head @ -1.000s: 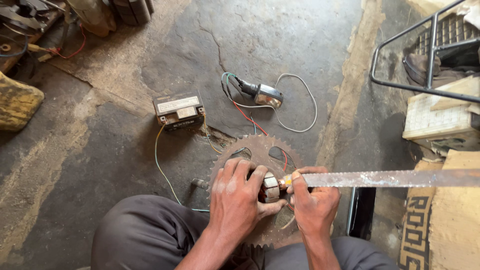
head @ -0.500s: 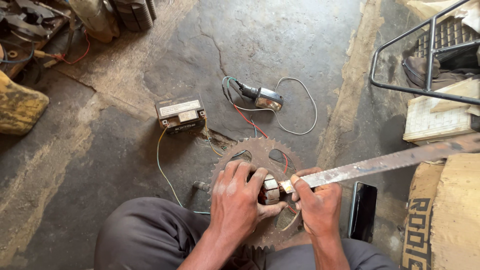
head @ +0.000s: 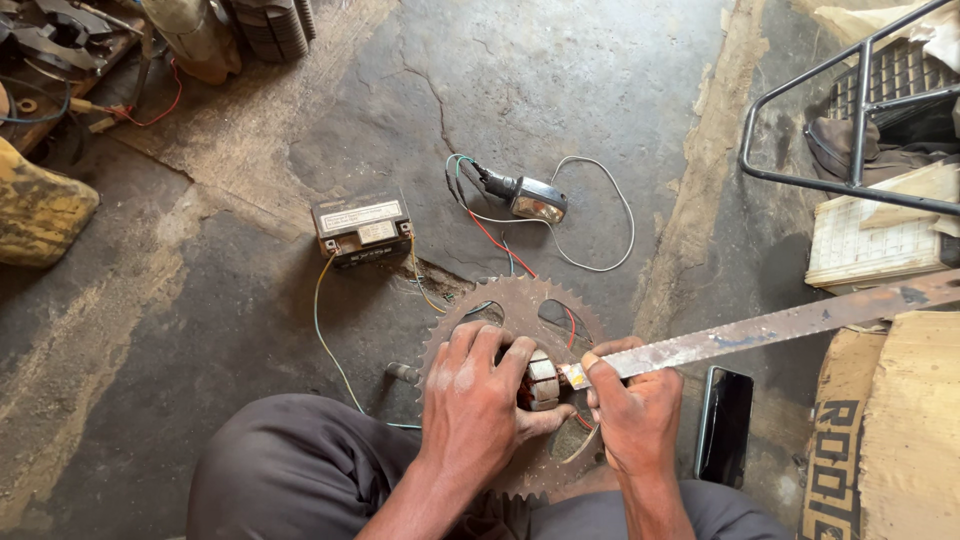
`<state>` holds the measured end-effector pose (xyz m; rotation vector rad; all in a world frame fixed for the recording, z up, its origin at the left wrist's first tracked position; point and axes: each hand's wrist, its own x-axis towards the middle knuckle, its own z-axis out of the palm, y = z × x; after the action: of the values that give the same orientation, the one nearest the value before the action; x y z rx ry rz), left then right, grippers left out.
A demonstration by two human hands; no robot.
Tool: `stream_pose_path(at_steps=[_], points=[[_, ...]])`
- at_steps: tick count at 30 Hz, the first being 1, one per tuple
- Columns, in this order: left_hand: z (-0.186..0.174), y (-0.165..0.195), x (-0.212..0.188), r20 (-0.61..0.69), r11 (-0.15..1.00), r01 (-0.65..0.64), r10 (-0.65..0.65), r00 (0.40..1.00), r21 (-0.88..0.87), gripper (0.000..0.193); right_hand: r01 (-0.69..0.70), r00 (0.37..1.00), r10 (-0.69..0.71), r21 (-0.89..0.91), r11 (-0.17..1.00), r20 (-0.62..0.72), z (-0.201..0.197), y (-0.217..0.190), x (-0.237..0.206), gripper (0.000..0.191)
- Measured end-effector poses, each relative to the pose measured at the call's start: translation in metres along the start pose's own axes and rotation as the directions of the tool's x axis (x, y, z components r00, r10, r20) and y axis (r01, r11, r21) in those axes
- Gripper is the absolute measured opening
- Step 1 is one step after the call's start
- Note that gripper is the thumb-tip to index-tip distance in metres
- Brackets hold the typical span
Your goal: The person sits on the workshop floor holding a motor armature with a threaded shaft against a large sprocket gear, and repeatedly files the threaded shaft using a long flat file blade, repositioning the part between strokes.
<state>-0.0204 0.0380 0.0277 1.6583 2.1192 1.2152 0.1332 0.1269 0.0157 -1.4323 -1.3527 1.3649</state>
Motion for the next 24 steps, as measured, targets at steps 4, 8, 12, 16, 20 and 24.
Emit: stream_pose_path(at_steps=[4,8,12,16,20,24], points=[[-0.0009,0.0003,0.0,0.002,1.0,-0.005,0.005,1.0,-0.007,0.07,0.004,0.999,-0.005,-0.026,1.0,-0.052,0.0016,0.002,-0.0016,0.009],[-0.0012,0.001,0.0002,0.011,1.0,0.011,-0.01,1.0,-0.012,0.069,0.049,0.998,-0.054,-0.115,0.992,-0.041,0.0016,0.0019,-0.0042,0.009],[-0.002,0.0005,0.0002,-0.006,1.0,-0.002,0.002,1.0,-0.016,0.07,0.04,0.998,-0.044,-0.08,0.996,-0.049,0.0019,0.0006,-0.0041,0.009],[-0.0011,0.0,-0.0008,-0.005,1.0,-0.004,0.004,1.0,-0.003,0.069,0.082,0.996,-0.085,-0.092,0.992,-0.021,0.0019,0.0003,-0.0055,0.009],[-0.0002,-0.0012,-0.0005,-0.007,1.0,-0.015,0.015,1.0,0.004,0.068,0.049,0.996,-0.057,-0.135,0.99,-0.061,0.0019,0.0033,-0.0057,0.009],[-0.0011,-0.0007,-0.0001,-0.001,1.0,-0.004,0.004,1.0,-0.002,0.07,0.089,0.995,-0.094,-0.152,0.984,-0.03,-0.0017,0.0092,-0.0049,0.008]])
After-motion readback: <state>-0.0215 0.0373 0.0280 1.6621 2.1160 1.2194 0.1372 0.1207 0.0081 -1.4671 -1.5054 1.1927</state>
